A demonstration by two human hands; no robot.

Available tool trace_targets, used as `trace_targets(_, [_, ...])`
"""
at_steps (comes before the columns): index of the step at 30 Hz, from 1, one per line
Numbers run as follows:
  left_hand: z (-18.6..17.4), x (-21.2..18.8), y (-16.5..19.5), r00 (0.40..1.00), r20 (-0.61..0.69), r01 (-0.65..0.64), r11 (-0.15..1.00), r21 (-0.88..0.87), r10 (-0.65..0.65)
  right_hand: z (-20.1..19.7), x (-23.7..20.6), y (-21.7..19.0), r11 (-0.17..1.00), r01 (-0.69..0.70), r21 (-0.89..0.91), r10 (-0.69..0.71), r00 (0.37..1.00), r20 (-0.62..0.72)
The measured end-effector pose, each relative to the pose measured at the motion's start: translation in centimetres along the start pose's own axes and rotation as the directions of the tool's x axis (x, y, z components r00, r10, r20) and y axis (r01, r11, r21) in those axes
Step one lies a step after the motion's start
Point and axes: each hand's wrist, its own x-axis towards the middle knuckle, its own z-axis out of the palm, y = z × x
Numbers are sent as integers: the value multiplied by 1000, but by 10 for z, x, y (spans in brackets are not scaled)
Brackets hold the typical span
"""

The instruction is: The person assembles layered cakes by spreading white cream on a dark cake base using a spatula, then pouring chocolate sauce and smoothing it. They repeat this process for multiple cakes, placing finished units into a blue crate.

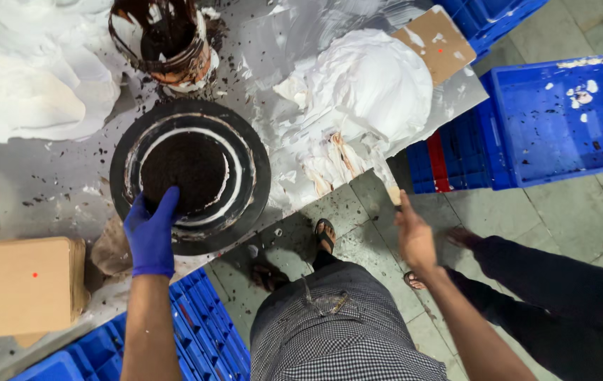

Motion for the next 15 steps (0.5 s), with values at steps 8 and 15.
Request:
trace_targets(8, [15,-19,-4,999,-17,-45,972,-230,42,61,14,-84,928,369,-54,-368,929,34])
trace_targets(15, [22,-21,-4,995,-99,-17,949,-314,-15,46,-38,-81,842,62,537,-261,917,303])
